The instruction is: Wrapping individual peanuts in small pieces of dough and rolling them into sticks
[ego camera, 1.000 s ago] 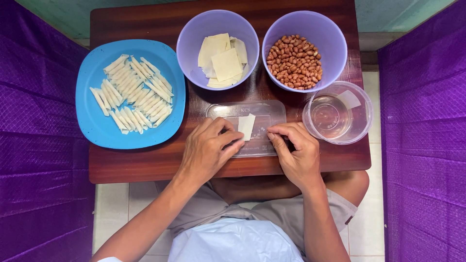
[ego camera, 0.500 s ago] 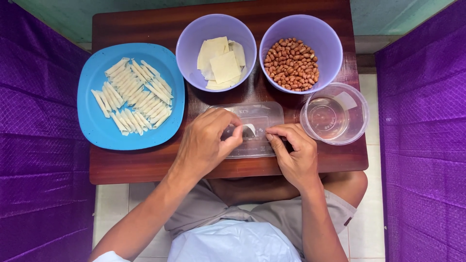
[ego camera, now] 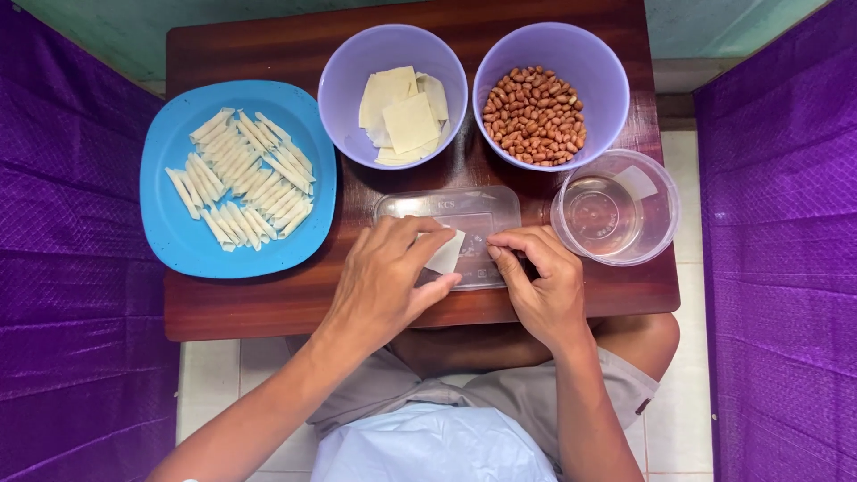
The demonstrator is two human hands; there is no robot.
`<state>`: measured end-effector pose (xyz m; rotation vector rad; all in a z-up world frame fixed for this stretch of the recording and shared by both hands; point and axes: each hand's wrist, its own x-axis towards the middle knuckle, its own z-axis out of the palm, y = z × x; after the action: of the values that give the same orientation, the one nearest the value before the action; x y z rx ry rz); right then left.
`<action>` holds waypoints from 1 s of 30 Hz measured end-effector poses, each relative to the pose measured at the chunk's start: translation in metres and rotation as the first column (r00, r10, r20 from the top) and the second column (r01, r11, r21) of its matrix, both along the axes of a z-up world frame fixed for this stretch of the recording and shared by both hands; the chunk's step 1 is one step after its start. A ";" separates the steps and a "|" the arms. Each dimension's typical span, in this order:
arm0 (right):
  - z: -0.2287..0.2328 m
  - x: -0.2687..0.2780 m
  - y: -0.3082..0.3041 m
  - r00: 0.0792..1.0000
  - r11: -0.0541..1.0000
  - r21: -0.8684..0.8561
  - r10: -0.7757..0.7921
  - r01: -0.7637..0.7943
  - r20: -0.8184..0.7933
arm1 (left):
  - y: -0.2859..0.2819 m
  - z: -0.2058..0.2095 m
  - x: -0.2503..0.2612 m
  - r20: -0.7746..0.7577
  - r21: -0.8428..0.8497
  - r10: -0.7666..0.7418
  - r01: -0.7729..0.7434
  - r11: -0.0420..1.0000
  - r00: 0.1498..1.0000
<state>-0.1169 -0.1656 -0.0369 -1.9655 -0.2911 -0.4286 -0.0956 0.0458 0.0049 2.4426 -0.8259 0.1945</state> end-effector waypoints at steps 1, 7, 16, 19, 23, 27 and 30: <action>0.000 0.000 0.000 1.000 1.000 0.000 0.001 -0.001 -0.005 | 0.004 -0.007 -0.001 -0.005 0.000 0.001 -0.001 1.000 1.000; -0.002 0.001 0.000 1.000 1.000 0.016 0.007 -0.007 -0.008 | 0.020 -0.035 0.000 0.045 -0.008 0.017 -0.017 1.000 0.999; -0.002 0.000 -0.001 1.000 0.999 -0.029 0.014 -0.015 -0.021 | 0.003 -0.045 0.008 0.046 -0.054 0.001 0.002 0.999 0.999; 0.000 0.001 0.002 1.000 0.999 -0.036 0.019 -0.020 -0.024 | 0.004 -0.045 0.007 0.059 -0.067 -0.004 0.008 0.998 0.998; 0.007 -0.001 0.007 0.999 0.995 -0.097 0.037 -0.037 0.001 | 0.009 -0.052 -0.002 0.035 -0.081 -0.005 0.008 0.997 0.999; 0.002 0.000 0.010 0.997 0.974 -0.218 0.072 -0.066 0.022 | 0.010 -0.054 -0.003 0.034 -0.102 -0.005 0.008 0.995 0.999; 0.006 0.002 0.013 0.996 0.956 -0.285 0.089 -0.076 0.031 | 0.009 -0.055 -0.003 0.027 -0.123 -0.002 0.005 0.992 1.000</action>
<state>-0.1150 -0.1525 -0.0306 -2.2161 -0.4832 -0.3923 -0.0984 0.0552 -0.0501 2.3276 -0.8059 0.2696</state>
